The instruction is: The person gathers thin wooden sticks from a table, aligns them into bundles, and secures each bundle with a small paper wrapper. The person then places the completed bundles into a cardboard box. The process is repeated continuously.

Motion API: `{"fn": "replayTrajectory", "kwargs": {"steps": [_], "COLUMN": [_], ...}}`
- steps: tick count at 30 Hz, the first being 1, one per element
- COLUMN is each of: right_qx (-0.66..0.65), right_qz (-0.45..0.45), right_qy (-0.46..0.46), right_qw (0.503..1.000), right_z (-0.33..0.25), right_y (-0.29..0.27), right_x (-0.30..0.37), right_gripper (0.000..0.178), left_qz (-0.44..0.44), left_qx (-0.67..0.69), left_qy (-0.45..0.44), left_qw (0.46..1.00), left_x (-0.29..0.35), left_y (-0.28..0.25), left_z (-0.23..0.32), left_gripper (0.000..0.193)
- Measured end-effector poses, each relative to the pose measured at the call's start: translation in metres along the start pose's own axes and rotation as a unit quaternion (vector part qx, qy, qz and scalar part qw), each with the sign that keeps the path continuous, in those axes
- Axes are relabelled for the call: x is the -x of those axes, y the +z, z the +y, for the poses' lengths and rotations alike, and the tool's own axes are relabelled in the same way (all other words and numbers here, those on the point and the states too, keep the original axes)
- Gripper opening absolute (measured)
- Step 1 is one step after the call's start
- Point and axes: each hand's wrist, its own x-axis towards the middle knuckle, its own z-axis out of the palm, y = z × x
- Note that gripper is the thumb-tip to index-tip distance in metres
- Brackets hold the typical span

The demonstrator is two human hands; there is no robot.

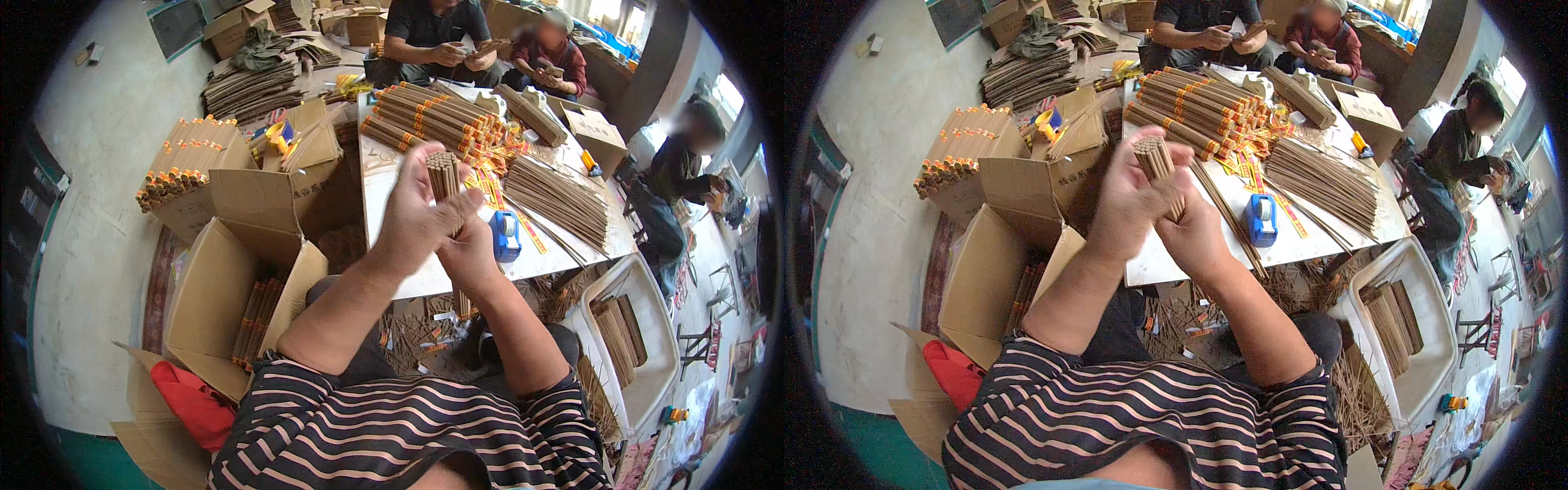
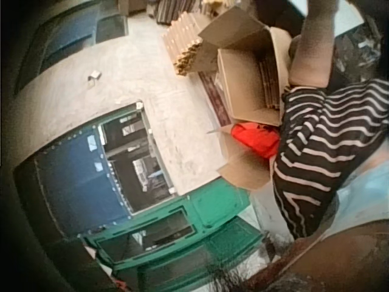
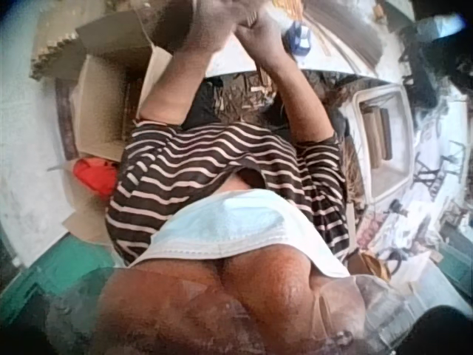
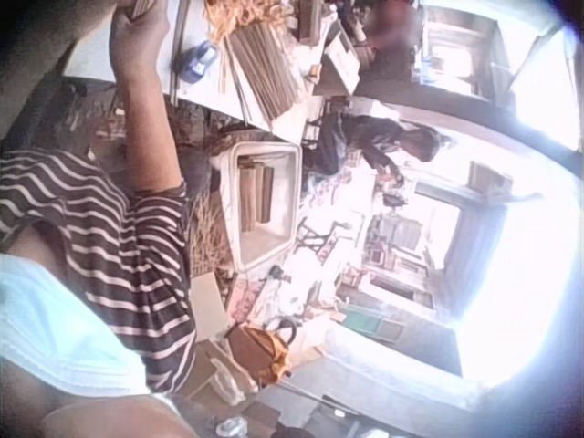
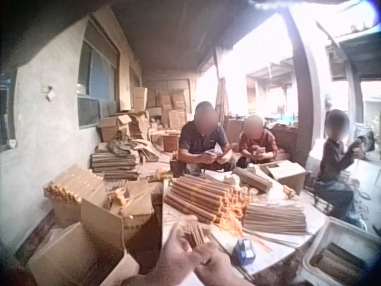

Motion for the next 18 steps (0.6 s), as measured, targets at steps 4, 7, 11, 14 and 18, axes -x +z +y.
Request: {"fn": "replayTrajectory", "kwargs": {"steps": [4,7,11,14,18], "right_qx": [0.038,0.076,-0.093,-0.087,-0.023], "right_qz": [0.005,-0.017,-0.033,-0.022,-0.004], "right_qy": [-0.076,0.015,-0.038,-0.026,-0.042], "right_qw": [0.996,0.997,0.994,0.996,0.999], "right_z": [0.004,0.000,0.003,-0.011,-0.017], "right_y": [0.004,0.002,0.006,0.007,0.003], "right_x": [0.002,0.006,0.006,0.003,-0.013], "right_gripper": [0.031,0.042,0.047,0.025,0.024], "left_qz": [0.037,0.039,0.015,-0.006,-0.047], "left_qx": [-0.068,0.032,0.053,-0.001,-0.096], "left_qy": [0.020,-0.036,-0.043,-0.035,0.056], "left_qw": [0.997,0.998,0.998,0.999,0.993], "left_x": [-0.002,-0.004,-0.002,-0.005,-0.023], "left_y": [0.006,0.008,0.011,0.009,0.014], "left_z": [-0.005,0.001,0.011,0.021,0.031], "left_gripper": [0.038,0.029,0.028,0.031,0.036]}}
